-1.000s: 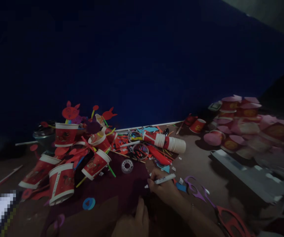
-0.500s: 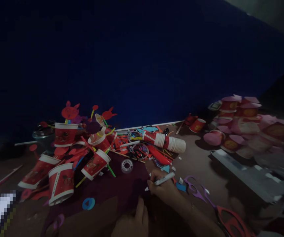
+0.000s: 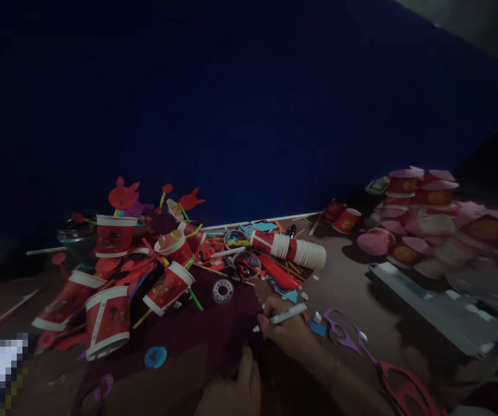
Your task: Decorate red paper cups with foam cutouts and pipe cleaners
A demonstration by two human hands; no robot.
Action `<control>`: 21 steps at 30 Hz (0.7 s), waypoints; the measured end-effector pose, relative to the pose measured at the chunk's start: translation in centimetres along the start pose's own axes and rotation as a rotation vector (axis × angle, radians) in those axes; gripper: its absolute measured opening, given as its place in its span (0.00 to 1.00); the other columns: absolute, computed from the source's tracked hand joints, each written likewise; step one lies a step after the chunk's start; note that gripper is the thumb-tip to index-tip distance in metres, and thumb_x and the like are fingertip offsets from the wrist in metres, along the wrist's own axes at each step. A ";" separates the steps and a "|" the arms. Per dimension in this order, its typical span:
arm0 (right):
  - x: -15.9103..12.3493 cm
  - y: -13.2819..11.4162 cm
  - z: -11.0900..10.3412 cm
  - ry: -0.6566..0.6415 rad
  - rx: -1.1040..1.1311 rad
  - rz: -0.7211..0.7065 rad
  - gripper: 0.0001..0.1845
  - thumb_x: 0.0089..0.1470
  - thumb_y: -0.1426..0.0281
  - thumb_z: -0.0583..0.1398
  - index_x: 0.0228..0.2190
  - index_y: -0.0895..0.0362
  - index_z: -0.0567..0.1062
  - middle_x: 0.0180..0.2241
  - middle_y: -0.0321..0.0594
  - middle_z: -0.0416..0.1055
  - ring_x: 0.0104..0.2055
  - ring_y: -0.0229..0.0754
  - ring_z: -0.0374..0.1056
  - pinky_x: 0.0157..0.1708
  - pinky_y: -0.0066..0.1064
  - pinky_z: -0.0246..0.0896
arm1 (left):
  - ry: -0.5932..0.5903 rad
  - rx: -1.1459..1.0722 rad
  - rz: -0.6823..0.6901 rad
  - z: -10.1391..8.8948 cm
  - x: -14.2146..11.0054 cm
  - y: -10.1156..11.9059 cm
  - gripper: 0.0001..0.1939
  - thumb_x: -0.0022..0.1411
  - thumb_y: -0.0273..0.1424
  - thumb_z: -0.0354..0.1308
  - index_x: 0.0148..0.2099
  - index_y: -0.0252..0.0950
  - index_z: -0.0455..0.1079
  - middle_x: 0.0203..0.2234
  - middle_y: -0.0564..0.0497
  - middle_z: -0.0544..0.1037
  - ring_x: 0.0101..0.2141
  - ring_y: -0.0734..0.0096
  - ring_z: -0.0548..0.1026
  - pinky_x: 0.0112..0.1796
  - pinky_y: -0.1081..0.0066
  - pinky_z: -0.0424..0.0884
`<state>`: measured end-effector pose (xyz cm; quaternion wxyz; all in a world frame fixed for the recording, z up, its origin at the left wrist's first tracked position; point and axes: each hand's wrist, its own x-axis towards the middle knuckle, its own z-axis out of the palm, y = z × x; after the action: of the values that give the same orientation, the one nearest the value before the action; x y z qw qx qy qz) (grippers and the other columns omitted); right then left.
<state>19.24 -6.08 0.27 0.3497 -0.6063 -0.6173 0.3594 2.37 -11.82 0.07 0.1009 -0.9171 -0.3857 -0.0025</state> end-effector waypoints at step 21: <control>0.0 0.0 -0.1 -0.021 0.015 0.005 0.09 0.45 0.70 0.56 0.18 0.54 0.61 0.13 0.31 0.66 0.17 0.34 0.58 0.18 0.24 0.50 | 0.056 0.017 -0.008 0.4 -0.1 0.0 0.18 0.56 0.21 0.51 0.49 0.36 0.70 0.44 0.37 0.75 0.16 0.77 0.73 0.16 0.78 0.67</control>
<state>19.27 -6.06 0.35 0.3469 -0.6013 -0.6167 0.3712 2.30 -11.83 -0.30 0.1195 -0.9143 -0.3863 -0.0251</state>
